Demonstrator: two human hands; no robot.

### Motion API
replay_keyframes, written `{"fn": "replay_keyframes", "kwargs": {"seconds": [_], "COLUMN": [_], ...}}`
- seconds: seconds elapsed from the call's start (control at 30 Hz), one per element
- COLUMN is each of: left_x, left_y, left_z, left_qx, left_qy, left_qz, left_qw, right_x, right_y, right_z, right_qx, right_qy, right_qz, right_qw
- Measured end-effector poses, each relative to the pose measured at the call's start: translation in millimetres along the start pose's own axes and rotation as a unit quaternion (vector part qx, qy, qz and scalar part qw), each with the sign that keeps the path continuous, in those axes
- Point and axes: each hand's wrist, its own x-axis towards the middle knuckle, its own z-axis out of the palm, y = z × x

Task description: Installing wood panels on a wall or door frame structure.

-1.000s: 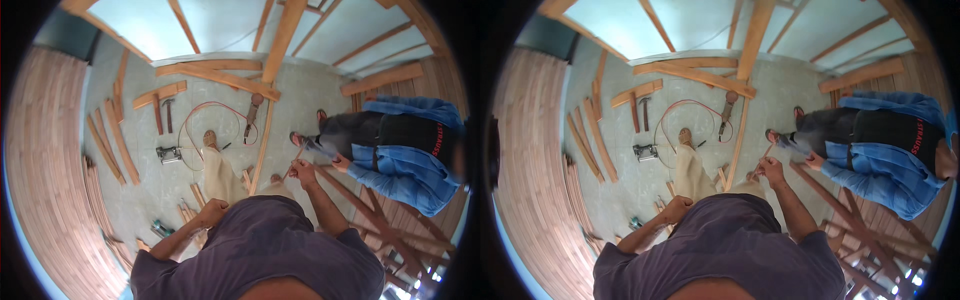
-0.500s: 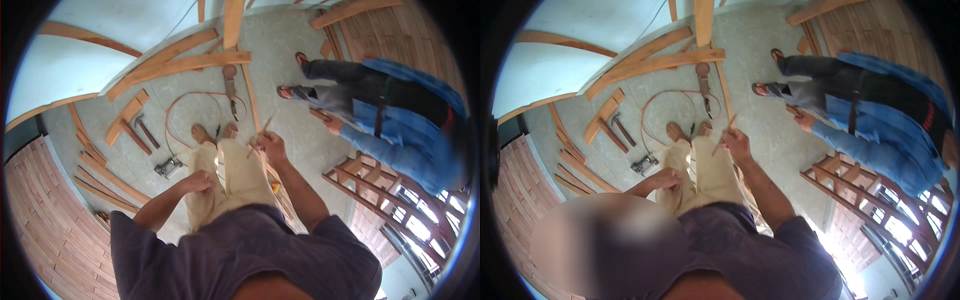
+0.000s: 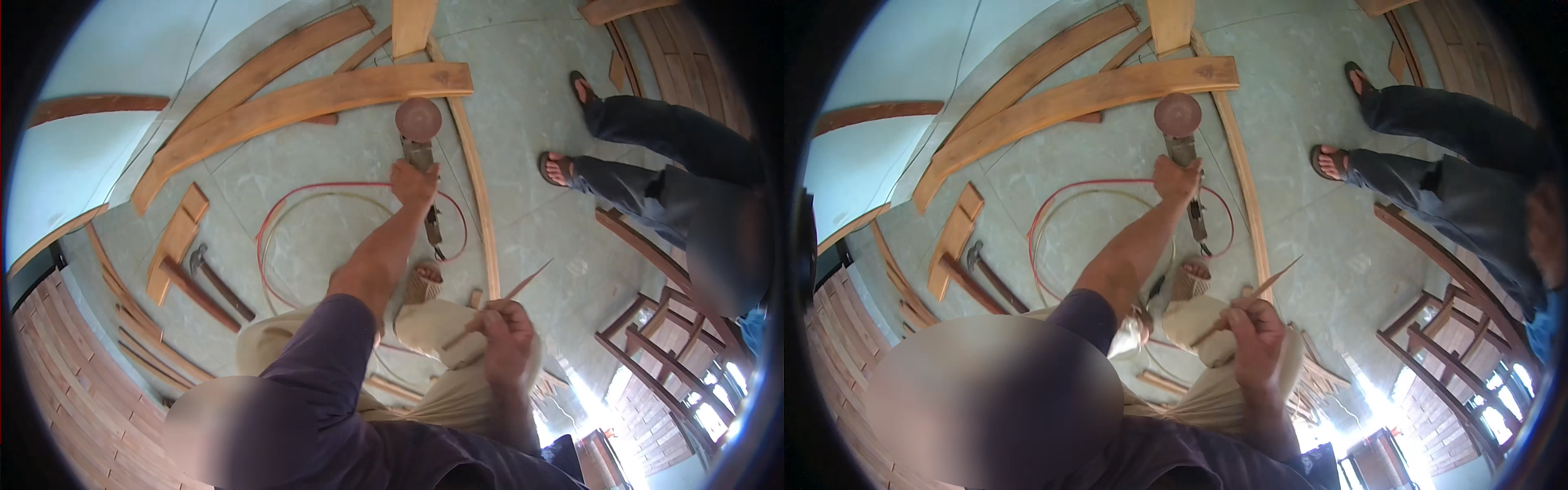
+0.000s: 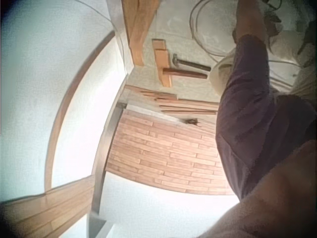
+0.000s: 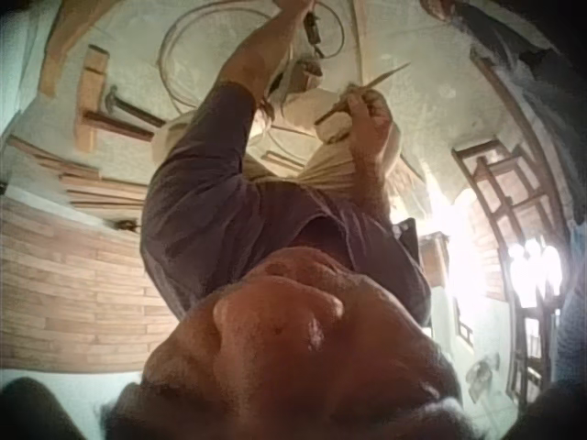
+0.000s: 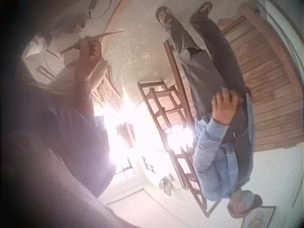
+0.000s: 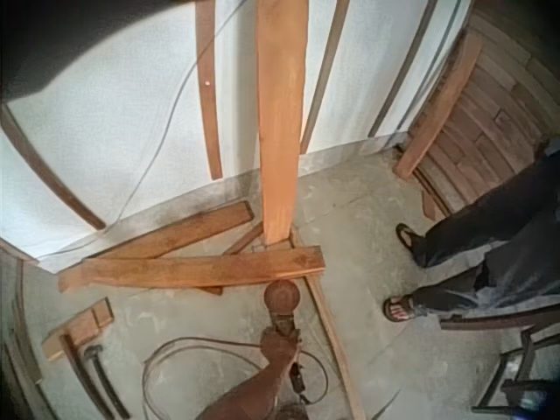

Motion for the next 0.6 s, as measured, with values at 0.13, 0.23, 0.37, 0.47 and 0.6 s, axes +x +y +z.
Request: {"fn": "replay_keyframes", "kwargs": {"seconds": [0.13, 0.23, 0.37, 0.47, 0.6], "left_x": [32, 32, 57, 46, 28], "left_y": [7, -2, -13, 1, 30], "left_z": [17, 0, -83, -173, -268], "left_qx": [-0.011, -0.216, -0.326, -0.404, -0.632], "left_qy": [0.077, -0.126, -0.383, -0.408, -0.456], "left_qz": [0.009, 0.041, -0.061, -0.025, 0.151], "left_qw": [0.997, 0.967, 0.862, 0.819, 0.608], "right_x": [29, 71, 119, 123, 133], "right_y": [-1, -1, -2, -26, -10], "right_z": [10, 8, 30, 54, 108], "right_qx": [-0.031, -0.071, 0.146, 0.206, 0.192], "right_qy": [0.005, -0.021, -0.15, -0.243, -0.297], "right_qz": [-0.164, -0.19, -0.137, -0.126, -0.105], "right_qw": [0.986, 0.979, 0.968, 0.939, 0.929]}}
